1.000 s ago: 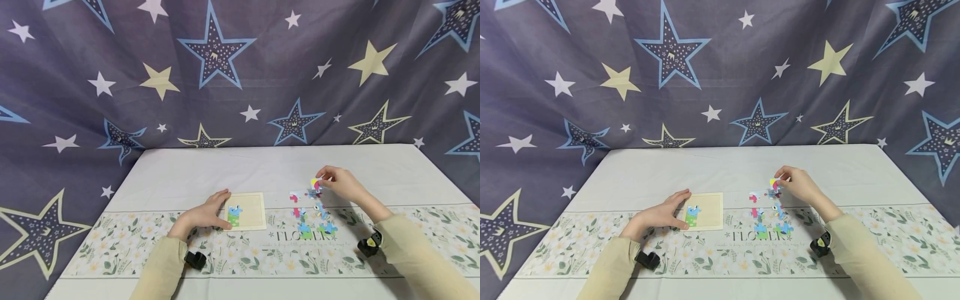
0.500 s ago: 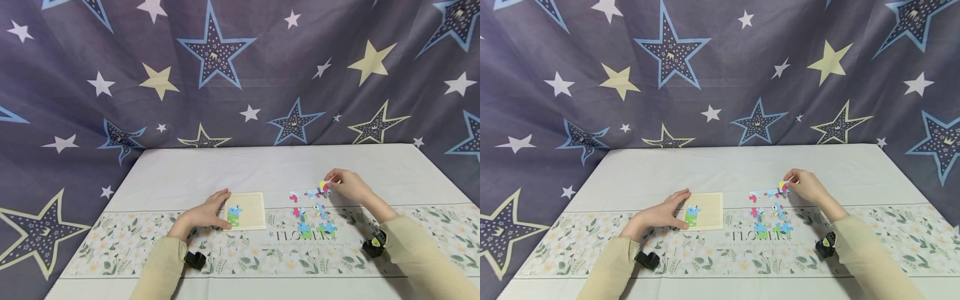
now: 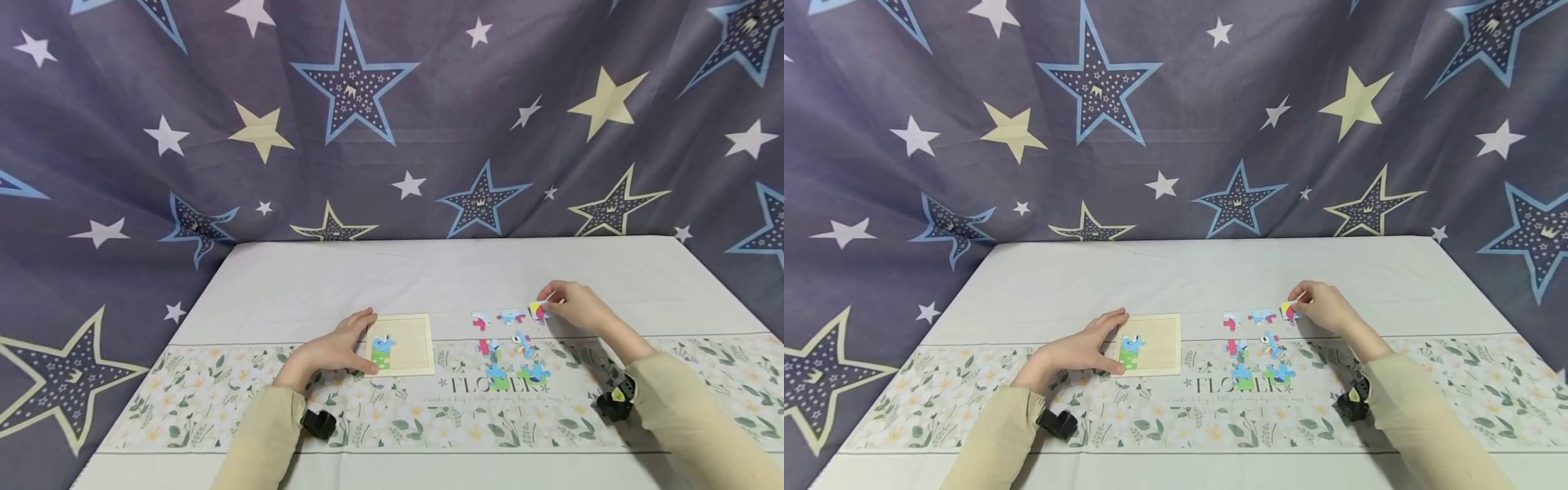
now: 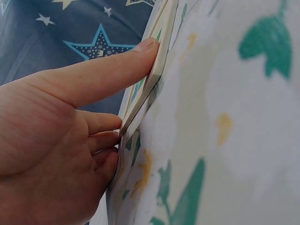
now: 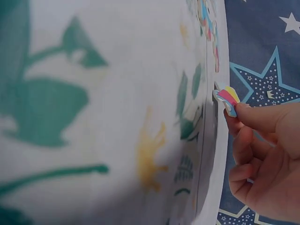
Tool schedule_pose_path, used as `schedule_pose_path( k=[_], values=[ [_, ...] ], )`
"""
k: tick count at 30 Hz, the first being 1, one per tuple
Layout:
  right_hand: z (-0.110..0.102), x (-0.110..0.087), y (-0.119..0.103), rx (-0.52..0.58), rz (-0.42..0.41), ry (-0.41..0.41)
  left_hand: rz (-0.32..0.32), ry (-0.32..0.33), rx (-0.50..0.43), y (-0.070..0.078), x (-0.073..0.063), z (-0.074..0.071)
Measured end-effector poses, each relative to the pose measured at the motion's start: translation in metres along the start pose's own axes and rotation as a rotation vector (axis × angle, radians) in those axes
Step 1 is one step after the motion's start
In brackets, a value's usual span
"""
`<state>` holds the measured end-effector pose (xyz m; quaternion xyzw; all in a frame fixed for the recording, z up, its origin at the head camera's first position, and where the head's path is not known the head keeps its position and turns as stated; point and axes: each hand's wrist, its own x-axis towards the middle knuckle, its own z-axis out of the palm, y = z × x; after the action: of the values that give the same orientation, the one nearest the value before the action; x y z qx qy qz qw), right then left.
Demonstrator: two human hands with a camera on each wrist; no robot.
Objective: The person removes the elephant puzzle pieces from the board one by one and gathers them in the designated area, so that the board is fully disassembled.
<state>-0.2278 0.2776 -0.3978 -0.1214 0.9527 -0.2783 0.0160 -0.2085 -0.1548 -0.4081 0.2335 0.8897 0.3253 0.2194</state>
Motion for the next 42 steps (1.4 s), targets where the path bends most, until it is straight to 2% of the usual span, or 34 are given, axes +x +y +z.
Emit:
schedule_pose_path(
  k=[13, 28, 37, 42],
  values=[
    [0.004, 0.001, 0.007, -0.028, 0.026, 0.007, 0.0, 0.001, -0.001, 0.0, -0.001, 0.0],
    [0.008, 0.007, 0.009, -0.034, 0.08, -0.028, -0.016, 0.001, 0.006, -0.001, 0.001, 0.0],
    [0.004, 0.002, 0.003, -0.036, 0.049, 0.009, -0.016, 0.003, 0.016, -0.001, 0.001, 0.001],
    [0.003, 0.002, -0.011, -0.031, 0.007, 0.033, -0.011, 0.004, 0.007, -0.002, 0.001, 0.001]
  ],
)
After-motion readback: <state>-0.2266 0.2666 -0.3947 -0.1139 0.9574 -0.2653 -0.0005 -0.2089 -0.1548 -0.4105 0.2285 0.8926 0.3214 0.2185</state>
